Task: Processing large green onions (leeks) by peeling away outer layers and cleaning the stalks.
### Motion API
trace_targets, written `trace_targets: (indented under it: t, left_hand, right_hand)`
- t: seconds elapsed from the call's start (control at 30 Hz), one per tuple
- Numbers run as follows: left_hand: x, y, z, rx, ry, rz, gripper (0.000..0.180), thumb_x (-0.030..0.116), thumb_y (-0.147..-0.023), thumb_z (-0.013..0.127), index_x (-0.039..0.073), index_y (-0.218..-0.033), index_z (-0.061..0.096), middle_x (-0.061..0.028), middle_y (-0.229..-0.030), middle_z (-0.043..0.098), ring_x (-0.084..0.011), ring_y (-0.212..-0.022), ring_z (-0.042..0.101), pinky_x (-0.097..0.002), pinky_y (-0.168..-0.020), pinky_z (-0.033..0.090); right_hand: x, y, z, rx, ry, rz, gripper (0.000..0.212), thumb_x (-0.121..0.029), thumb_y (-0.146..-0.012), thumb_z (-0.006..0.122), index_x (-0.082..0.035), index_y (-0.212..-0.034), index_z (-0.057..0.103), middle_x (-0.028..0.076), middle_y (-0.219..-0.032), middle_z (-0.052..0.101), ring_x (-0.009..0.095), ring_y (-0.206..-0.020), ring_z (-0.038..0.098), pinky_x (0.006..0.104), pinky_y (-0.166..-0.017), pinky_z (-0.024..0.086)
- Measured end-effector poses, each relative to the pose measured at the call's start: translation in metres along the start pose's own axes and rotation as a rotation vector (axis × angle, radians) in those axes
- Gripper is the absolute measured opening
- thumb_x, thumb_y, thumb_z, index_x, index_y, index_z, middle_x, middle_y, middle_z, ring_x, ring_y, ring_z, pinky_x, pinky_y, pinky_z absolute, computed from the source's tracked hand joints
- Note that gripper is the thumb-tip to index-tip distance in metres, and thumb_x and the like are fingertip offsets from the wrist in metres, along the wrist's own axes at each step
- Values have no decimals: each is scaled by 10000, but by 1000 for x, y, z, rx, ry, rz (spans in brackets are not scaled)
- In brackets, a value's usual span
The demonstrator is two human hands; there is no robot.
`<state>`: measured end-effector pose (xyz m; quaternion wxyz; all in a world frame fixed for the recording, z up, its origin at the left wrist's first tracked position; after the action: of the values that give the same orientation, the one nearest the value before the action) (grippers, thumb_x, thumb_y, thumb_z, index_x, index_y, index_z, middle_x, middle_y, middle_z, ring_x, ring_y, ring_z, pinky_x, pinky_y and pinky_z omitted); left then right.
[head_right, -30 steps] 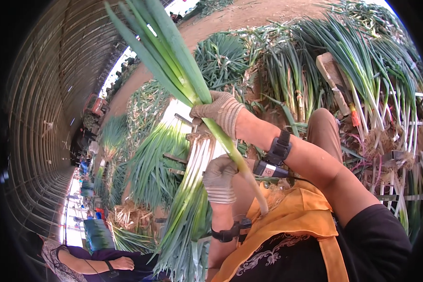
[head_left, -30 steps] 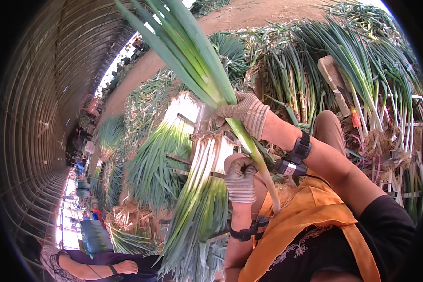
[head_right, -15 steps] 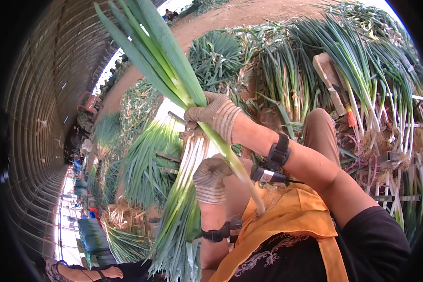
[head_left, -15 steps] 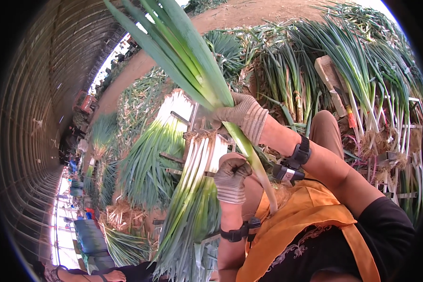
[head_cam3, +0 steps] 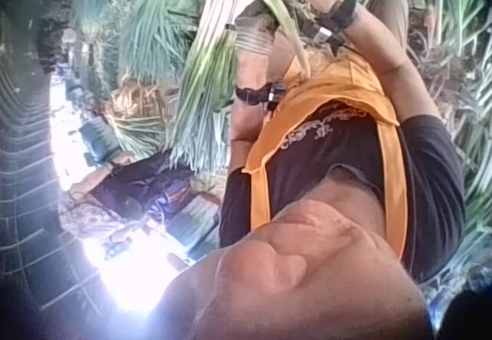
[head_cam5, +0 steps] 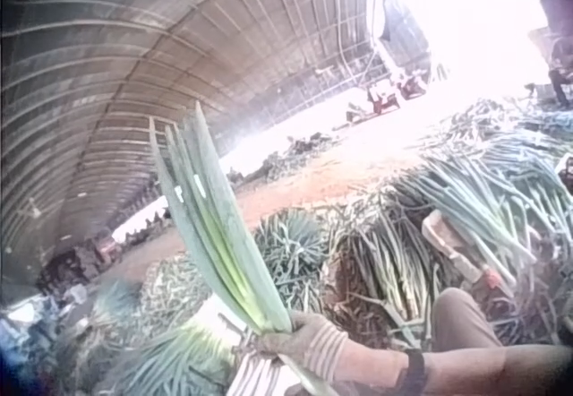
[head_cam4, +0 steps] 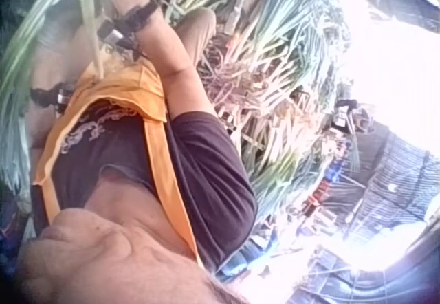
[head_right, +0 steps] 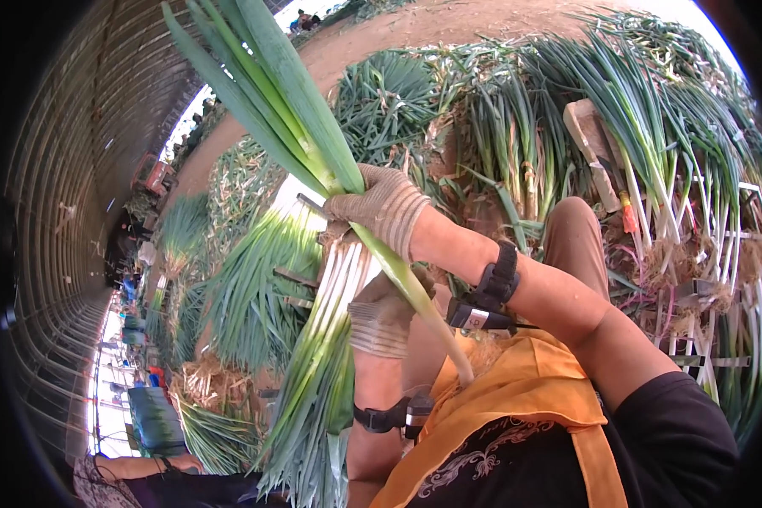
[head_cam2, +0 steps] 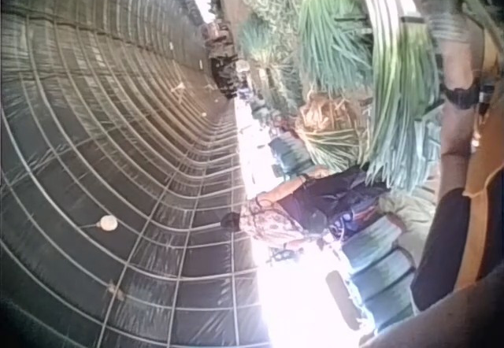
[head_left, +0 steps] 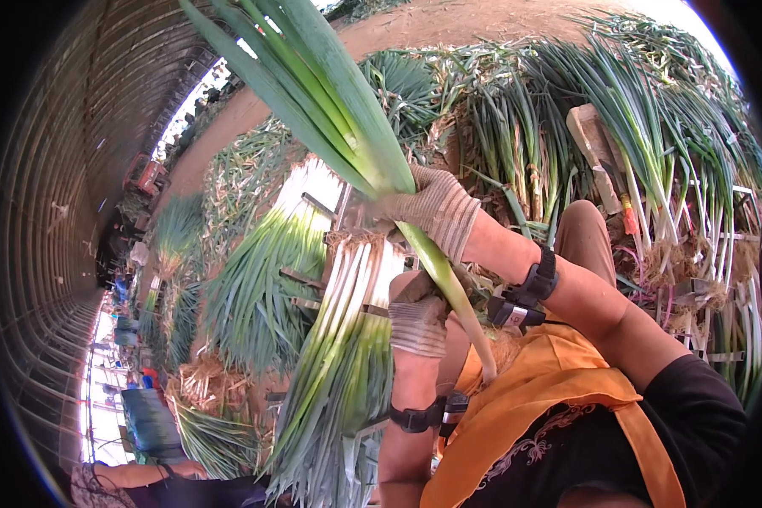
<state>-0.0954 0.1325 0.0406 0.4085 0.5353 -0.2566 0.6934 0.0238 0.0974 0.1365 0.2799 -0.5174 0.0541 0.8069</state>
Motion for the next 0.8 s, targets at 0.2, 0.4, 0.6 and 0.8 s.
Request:
trace_targets:
  t: [0.2,0.4,0.6,0.8]
  left_hand:
    - [16,35,16,265,-94,79,212,32,-832,525,-67,-1005,600,-96,-800,625,-147,-738,598,-270,-670,490]
    - [9,35,6,302,-460,141,160,73,-863,511,-57,-928,577,-81,-788,616,-130,-720,592,-250,-667,486]
    - [-25,22,-11,269,272,-12,153,97,-880,501,-17,-970,551,-87,-830,590,-213,-740,606,-326,-721,533]
    - [4,32,26,175,-319,220,341,206,-842,599,-26,-1087,552,-20,-818,583,-87,-688,516,-205,-600,421]
  right_hand:
    - [-4,1,2,38,-56,96,229,-48,-769,633,35,-963,544,82,-762,609,133,-613,596,269,-549,524]
    - [11,1,-12,-86,-160,243,214,-108,-786,633,12,-940,545,121,-784,616,148,-567,594,254,-503,515]
    - [13,4,-28,-333,-472,222,361,-252,-806,633,19,-1020,528,159,-855,613,174,-588,607,286,-519,529]
    - [-1,14,-29,-554,-493,211,549,-330,-799,629,24,-1171,435,206,-1012,581,282,-866,606,388,-781,500]
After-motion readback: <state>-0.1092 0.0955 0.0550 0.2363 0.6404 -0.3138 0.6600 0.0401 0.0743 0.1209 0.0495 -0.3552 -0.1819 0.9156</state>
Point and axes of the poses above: each hand's wrist, its own y-axis away from the middle knuckle, its own z-axis out of the palm, x = y × z, the point moved 1 cm from there along -y, towards the middle knuckle
